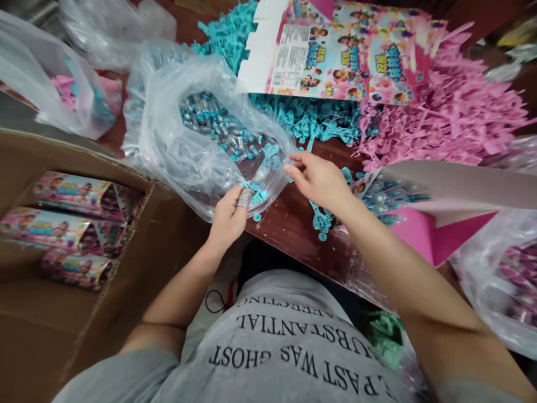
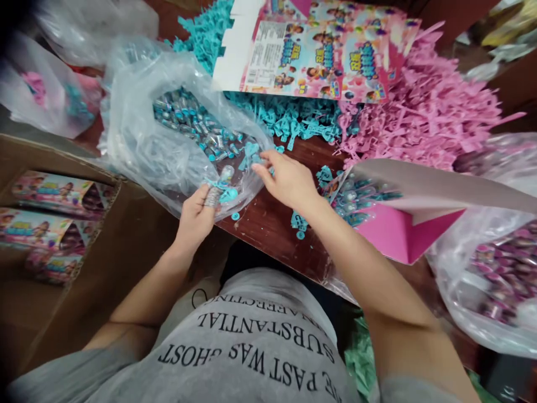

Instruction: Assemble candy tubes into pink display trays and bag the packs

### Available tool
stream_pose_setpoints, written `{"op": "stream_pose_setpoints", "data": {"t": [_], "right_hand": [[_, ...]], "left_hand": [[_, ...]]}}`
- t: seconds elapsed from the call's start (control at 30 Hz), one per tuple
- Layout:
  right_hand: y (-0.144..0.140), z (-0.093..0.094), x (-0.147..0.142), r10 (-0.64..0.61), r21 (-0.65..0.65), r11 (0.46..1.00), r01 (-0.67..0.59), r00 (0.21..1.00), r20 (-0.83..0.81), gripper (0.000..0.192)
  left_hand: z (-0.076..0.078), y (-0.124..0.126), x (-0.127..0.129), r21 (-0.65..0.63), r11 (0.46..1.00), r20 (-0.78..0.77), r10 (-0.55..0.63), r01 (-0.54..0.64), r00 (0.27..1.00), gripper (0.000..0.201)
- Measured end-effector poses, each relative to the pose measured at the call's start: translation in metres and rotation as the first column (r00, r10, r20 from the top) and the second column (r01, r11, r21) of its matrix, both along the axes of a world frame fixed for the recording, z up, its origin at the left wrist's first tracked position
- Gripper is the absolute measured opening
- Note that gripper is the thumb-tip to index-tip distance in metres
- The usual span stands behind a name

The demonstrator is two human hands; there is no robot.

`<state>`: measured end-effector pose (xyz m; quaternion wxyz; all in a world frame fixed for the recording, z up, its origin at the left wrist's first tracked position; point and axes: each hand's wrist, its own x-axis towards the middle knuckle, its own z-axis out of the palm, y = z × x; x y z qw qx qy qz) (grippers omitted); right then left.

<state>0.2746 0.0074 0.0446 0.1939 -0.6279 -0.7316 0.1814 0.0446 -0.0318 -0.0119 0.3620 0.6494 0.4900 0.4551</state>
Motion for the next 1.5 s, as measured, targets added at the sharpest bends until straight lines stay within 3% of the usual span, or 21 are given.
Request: {"op": "stream_pose_setpoints", "data": {"t": [0.07, 0.13, 0.23, 0.3, 0.43, 0.5, 0.57, 0.67, 0.8, 0.93, 1.03, 1.1, 1.17, 1.27, 1.43, 1.5], "right_hand": [[0.038, -0.016, -0.027, 0.013, 0.005, 1.000, -0.014, 0.993, 0.120, 0.042], [0.072, -0.031, -0.055, 0.042, -0.043, 0.999, -0.033, 0.976, 0.216, 0.040], [0.105, -0.045, -0.085, 0.044, -0.091, 0.996, -0.019, 0.960, 0.277, 0.042], [0.109, -0.048, -0.091, 0.030, -0.085, 0.996, -0.006, 0.958, 0.286, 0.046], [0.073, -0.040, -0.070, 0.034, -0.011, 0.999, -0.033, 0.993, 0.117, 0.037], [0.043, -0.030, -0.050, 0.182, 0.033, 0.983, -0.180, 0.981, -0.072, 0.033], [0.012, -0.020, -0.031, 0.361, 0.069, 0.933, -0.354, 0.911, -0.201, 0.031], [-0.021, -0.009, -0.008, 0.470, 0.104, 0.882, -0.460, 0.841, -0.269, 0.030], [-0.042, -0.007, 0.011, 0.488, 0.153, 0.873, -0.464, 0.822, -0.294, 0.029], [-0.063, -0.009, 0.024, 0.433, 0.198, 0.901, -0.386, 0.815, -0.385, 0.031], [-0.079, -0.006, 0.032, 0.359, 0.188, 0.933, -0.308, 0.836, -0.415, 0.032], [-0.090, -0.002, 0.036, 0.262, 0.106, 0.965, -0.240, 0.867, -0.424, 0.034], [-0.101, 0.003, 0.040, 0.095, -0.061, 0.988, -0.139, 0.880, -0.466, 0.050], [-0.117, 0.008, 0.050, -0.094, -0.249, 0.966, -0.066, 0.809, -0.580, 0.068], [-0.150, 0.011, 0.083, -0.056, -0.041, 0.998, 0.038, 0.790, -0.610, 0.049], [-0.163, 0.012, 0.099, -0.091, -0.058, 0.996, 0.070, 0.786, -0.611, 0.038]], "left_hand": [[-0.008, 0.005, -0.007, -0.191, 0.981, 0.187, 0.073, -0.036, 0.980, 0.029], [-0.013, 0.010, -0.011, -0.295, 0.955, 0.299, 0.102, -0.010, 0.949, 0.029], [-0.011, 0.015, -0.014, -0.312, 0.950, 0.319, 0.086, 0.018, 0.944, 0.035], [-0.007, 0.017, -0.016, -0.328, 0.944, 0.308, 0.080, 0.027, 0.948, 0.039], [-0.008, 0.018, -0.025, -0.373, 0.924, 0.339, 0.048, 0.088, 0.940, 0.041], [-0.011, 0.017, -0.029, -0.372, 0.920, 0.377, 0.024, 0.128, 0.926, 0.041], [-0.014, 0.015, -0.031, -0.367, 0.914, 0.405, -0.008, 0.171, 0.914, 0.041], [-0.013, 0.012, -0.028, -0.359, 0.900, 0.388, -0.097, 0.248, 0.916, 0.041], [-0.002, 0.006, -0.012, -0.332, 0.884, 0.330, -0.218, 0.329, 0.919, 0.039], [0.010, 0.000, 0.006, -0.296, 0.881, 0.278, -0.292, 0.371, 0.915, 0.034], [0.017, -0.004, 0.017, -0.211, 0.899, 0.136, -0.363, 0.385, 0.922, 0.027], [0.022, -0.008, 0.024, -0.086, 0.920, -0.020, -0.385, 0.382, 0.923, 0.021], [0.028, -0.012, 0.032, 0.059, 0.916, -0.149, -0.386, 0.398, 0.910, 0.020], [0.038, -0.016, 0.046, 0.161, 0.888, -0.226, -0.392, 0.431, 0.892, 0.019], [0.049, -0.018, 0.078, 0.137, 0.869, -0.265, -0.430, 0.475, 0.863, 0.016], [0.055, -0.020, 0.094, 0.145, 0.837, -0.295, -0.472, 0.527, 0.831, 0.018]]}}
